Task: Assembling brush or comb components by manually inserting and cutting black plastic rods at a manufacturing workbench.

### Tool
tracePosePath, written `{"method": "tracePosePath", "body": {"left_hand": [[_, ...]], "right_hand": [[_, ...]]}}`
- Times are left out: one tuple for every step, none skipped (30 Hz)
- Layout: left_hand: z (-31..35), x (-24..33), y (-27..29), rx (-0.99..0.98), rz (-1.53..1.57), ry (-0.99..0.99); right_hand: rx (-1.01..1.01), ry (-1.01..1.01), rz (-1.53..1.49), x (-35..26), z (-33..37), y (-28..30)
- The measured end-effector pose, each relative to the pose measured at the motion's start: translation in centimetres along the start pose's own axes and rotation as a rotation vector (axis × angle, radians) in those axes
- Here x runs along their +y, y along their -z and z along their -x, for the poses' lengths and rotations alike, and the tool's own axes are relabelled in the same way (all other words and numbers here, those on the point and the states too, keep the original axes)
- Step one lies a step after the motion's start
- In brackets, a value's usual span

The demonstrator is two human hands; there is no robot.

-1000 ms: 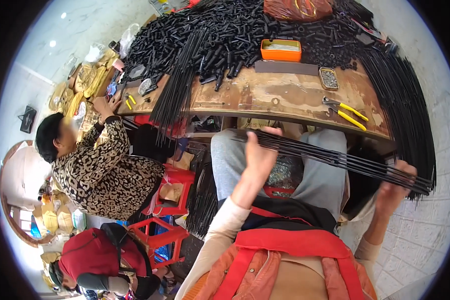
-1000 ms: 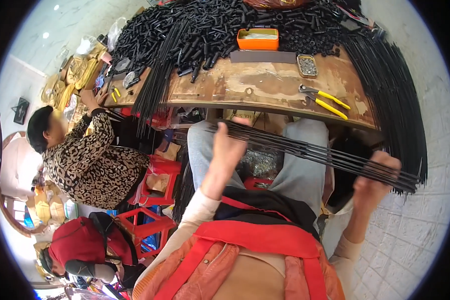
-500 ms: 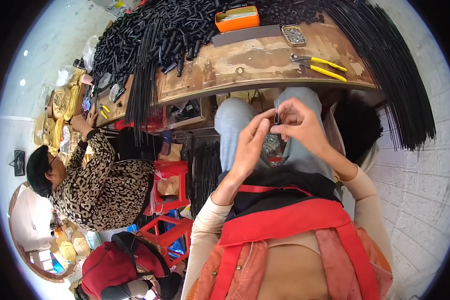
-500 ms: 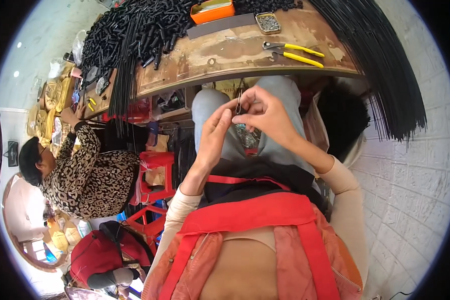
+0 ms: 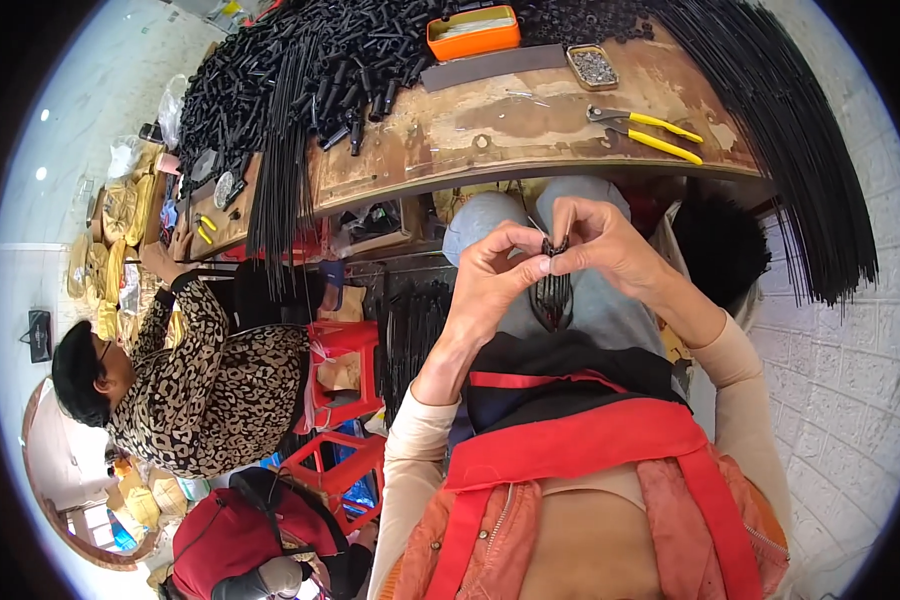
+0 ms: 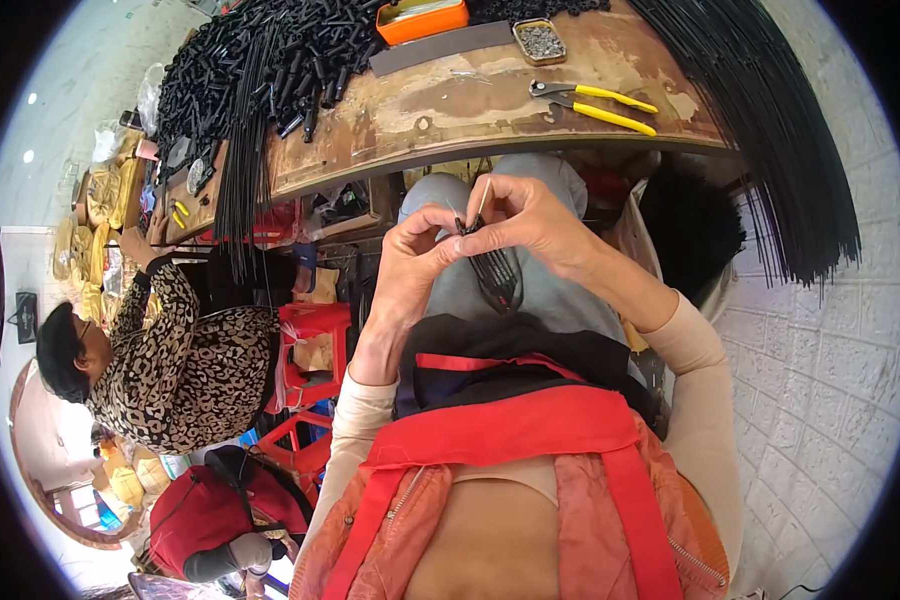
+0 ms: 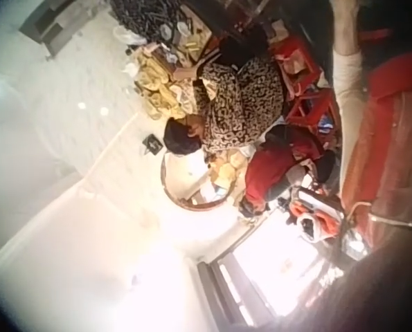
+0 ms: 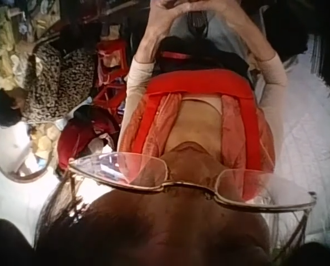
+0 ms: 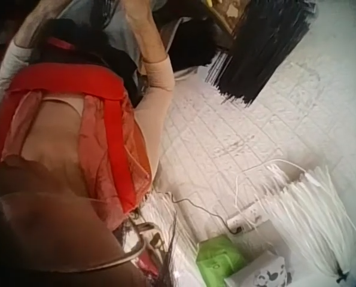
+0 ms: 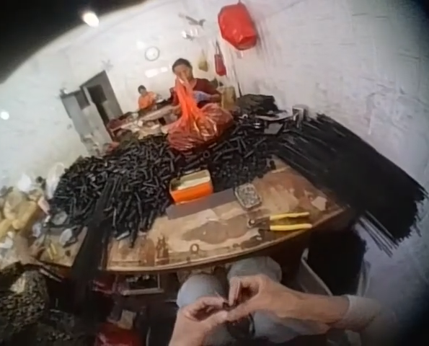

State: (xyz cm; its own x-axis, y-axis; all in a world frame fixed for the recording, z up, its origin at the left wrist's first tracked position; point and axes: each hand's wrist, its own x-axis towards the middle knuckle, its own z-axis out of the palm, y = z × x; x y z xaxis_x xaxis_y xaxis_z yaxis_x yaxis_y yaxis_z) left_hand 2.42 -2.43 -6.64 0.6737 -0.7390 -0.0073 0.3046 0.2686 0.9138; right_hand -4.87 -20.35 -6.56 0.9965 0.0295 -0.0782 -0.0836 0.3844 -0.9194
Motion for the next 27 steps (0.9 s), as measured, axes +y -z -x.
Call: {"method": "tracePosePath", "body": {"left_hand": [[-0.1,0.0,0.0,0.0,-0.001,0.001],[-0.1,0.0,-0.1,0.021,0.03,-0.04],[0.0,-0.2,-0.3,0.04,0.061,-0.081],[0.0,-0.4,-0.8,0.035,0.063,-0.083],[0.2,-0.6,-1.4,0.141,0.005,-0.127],[0.3,-0.7,-1.8,0.246,-0.052,-0.172],[0.3,-0.5,-2.0,0.24,-0.051,-0.173],[0.3,-0.2,-2.2,0.207,0.032,-0.11],[0.2,0.0,-2.1,0.173,0.114,-0.046],[-0.2,0.2,-1.4,0.063,0.166,-0.026],[-0.3,0.1,-1.3,0.062,0.164,-0.025],[-0.3,0.1,-1.1,0.013,0.221,-0.002],[-0.5,0.1,-1.2,-0.039,0.28,0.019],[-0.6,0.1,-1.2,-0.07,0.278,-0.016],[-0.4,0.1,-1.4,-0.072,0.277,-0.019],[-0.2,0.5,-1.9,0.005,0.226,-0.043],[-0.1,0.6,-2.1,0.082,0.175,-0.067],[0.0,0.7,-1.9,0.08,0.176,-0.067],[0.0,0.9,-1.7,0.051,0.186,-0.072],[0.1,1.0,-1.3,0.022,0.195,-0.076],[0.0,1.1,-0.7,0.024,0.194,-0.078],[-0.2,1.1,0.0,-0.098,0.231,-0.057],[-0.4,1.1,0.6,-0.22,0.267,-0.034],[-0.7,0.8,0.9,-0.244,0.302,-0.021],[-0.9,0.7,1.0,-0.243,0.301,-0.021],[-1.2,0.7,1.2,-0.264,0.331,-0.003],[-1.4,0.7,1.2,-0.287,0.361,0.014]], "right_hand": [[0.0,0.001,-0.001,0.0,-0.1,-0.3],[0.031,0.114,-0.049,0.0,-0.1,-1.0],[0.063,0.229,-0.095,-0.1,-0.1,-1.6],[0.067,0.232,-0.091,-0.3,0.1,-2.0],[0.141,0.238,-0.108,-0.6,0.3,-2.3],[0.215,0.243,-0.124,-0.8,0.4,-2.4],[0.219,0.248,-0.122,-1.0,0.7,-2.2],[0.194,0.227,-0.079,-1.2,0.9,-1.9],[0.169,0.206,-0.035,-1.3,1.1,-1.7],[0.17,0.207,-0.036,-1.4,1.2,-1.8],[0.147,0.179,-0.034,-1.6,1.2,-1.8],[0.123,0.151,-0.031,-1.6,1.3,-1.9],[0.123,0.153,-0.028,-1.6,1.4,-1.9],[0.133,0.143,-0.028,-1.5,1.6,-1.9],[0.143,0.132,-0.029,-1.5,1.7,-1.9],[0.146,0.134,-0.027,-1.5,1.8,-2.0],[0.153,0.158,0.005,-1.7,1.7,-2.1],[0.159,0.181,0.036,-1.7,1.7,-2.1],[0.157,0.181,0.037,-1.6,1.8,-2.2],[0.105,0.219,0.051,-1.5,1.8,-2.3],[0.053,0.257,0.064,-1.4,1.8,-2.4],[0.048,0.257,0.061,-1.3,1.7,-2.3],[-0.029,0.224,-0.004,-1.3,1.4,-1.9],[-0.106,0.19,-0.069,-1.2,1.0,-1.6],[-0.107,0.189,-0.07,-0.9,0.5,-1.2],[-0.17,0.178,-0.206,-0.4,-0.1,-0.8],[-0.231,0.167,-0.339,-0.2,-0.4,-0.5]]}}
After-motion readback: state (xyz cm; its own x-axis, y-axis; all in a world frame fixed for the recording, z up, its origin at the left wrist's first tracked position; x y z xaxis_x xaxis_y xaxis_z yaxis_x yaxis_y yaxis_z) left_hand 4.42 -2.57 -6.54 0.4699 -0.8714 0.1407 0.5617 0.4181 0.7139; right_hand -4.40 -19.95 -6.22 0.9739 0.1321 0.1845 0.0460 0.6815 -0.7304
